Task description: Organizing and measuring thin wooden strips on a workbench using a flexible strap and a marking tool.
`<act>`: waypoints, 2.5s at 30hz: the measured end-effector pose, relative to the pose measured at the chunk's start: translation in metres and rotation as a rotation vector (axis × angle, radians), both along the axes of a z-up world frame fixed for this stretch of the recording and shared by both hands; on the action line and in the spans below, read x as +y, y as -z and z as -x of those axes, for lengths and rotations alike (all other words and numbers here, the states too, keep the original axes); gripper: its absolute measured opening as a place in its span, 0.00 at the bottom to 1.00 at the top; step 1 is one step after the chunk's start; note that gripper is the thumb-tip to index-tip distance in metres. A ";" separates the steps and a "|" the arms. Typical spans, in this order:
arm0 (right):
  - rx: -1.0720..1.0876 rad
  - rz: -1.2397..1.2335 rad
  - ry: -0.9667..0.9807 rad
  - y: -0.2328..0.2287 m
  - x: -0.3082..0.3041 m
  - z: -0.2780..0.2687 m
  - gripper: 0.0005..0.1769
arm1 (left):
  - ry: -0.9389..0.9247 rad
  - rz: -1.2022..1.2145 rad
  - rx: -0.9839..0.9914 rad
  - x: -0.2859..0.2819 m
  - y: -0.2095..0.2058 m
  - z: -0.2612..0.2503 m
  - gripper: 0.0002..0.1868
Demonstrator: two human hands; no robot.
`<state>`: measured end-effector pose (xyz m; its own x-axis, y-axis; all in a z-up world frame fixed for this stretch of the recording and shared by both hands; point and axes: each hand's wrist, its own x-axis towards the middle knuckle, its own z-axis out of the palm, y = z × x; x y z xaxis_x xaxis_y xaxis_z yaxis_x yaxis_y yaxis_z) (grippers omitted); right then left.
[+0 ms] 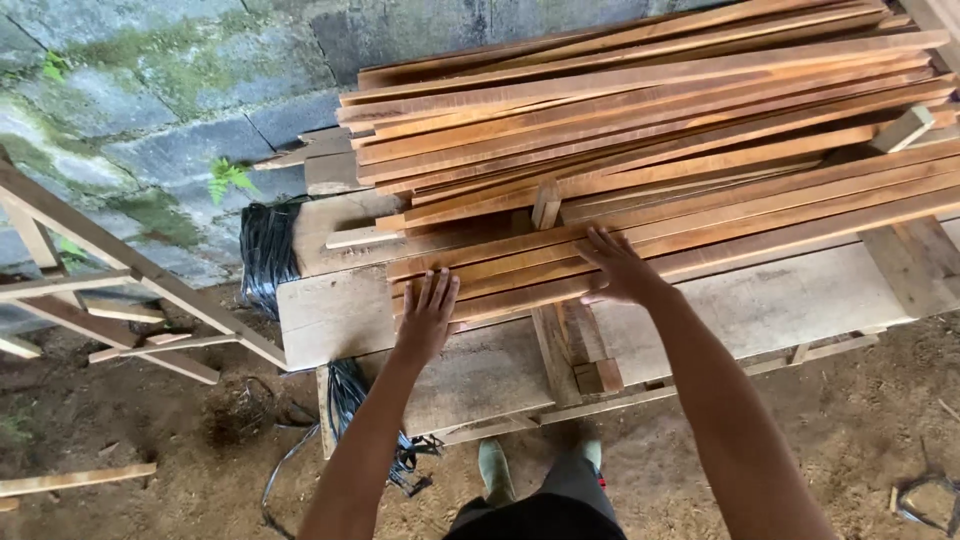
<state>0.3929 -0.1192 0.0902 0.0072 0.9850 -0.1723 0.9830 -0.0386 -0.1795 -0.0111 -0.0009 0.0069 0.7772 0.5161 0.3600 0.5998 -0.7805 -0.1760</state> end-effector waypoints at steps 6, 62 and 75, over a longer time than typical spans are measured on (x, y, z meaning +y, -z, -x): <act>-0.123 -0.049 -0.073 -0.010 -0.002 0.005 0.61 | -0.058 0.053 0.064 -0.001 -0.006 -0.002 0.60; -0.425 -0.723 -0.381 0.024 -0.032 -0.149 0.69 | 0.021 0.209 -0.040 -0.057 -0.041 -0.237 0.64; -0.462 -0.734 -0.382 0.021 -0.028 -0.149 0.64 | 0.179 0.269 -0.021 -0.051 -0.063 -0.303 0.68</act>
